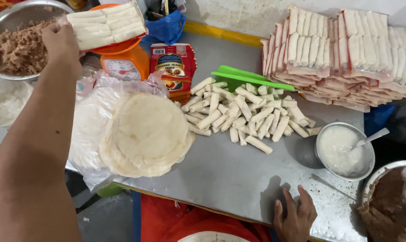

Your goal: A person is organizing, aligning, and stacking pre-rolled lumpia on a production table for packaging.

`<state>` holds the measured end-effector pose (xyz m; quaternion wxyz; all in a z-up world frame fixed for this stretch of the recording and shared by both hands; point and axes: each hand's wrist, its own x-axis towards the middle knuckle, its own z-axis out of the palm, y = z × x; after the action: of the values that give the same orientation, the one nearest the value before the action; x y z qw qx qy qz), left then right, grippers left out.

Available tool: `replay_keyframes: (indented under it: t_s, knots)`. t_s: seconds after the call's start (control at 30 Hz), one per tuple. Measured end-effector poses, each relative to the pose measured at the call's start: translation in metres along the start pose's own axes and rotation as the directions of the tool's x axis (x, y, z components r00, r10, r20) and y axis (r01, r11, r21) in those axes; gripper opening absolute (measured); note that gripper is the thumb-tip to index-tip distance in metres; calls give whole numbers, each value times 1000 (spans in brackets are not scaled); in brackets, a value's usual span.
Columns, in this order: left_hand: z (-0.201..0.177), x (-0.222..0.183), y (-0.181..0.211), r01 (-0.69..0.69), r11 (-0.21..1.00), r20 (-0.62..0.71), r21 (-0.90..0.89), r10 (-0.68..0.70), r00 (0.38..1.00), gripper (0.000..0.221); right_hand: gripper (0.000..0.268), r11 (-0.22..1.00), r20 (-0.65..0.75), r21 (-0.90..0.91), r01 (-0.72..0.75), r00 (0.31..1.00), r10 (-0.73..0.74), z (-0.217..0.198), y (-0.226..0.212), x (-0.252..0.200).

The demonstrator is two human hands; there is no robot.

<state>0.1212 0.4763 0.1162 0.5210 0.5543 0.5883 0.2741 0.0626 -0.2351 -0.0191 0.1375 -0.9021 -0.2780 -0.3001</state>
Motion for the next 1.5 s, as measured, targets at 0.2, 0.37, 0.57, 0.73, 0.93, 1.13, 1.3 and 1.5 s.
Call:
replay_keyframes:
  t_s: [0.2,0.37,0.57,0.73,0.93,1.13,1.3,1.5]
  knots:
    - [-22,-8,8,85,964,-67,-253,-105,992,36,30,1000,13,6,-18,1000,18,-1,0,-1]
    - [-52,5,-6,190,917,-100,-352,-239,966,48,29,1000,7,21,-23,1000,23,-3,-4,2]
    - [-55,-9,-1,214,933,-41,-288,-236,971,36,29,1000,-6,-4,-7,1000,7,-6,-6,5]
    - [-38,2,-7,105,983,88,-153,-92,992,44,29,1000,-15,-1,11,1000,-11,-6,-6,5]
    - [-21,-3,-6,-124,983,160,135,102,982,60,29,1000,-18,-5,15,1000,-15,-6,-4,3]
    - [-14,9,8,-146,988,156,49,137,978,18,29,1000,-39,11,25,999,-24,-6,-3,6]
    - [-5,-63,72,-332,790,300,-516,529,794,24,28,1000,-25,5,-2,1000,3,-2,0,3]
    - [96,-195,107,-192,957,679,-219,290,675,8,30,998,19,-11,-61,998,61,1,0,1]
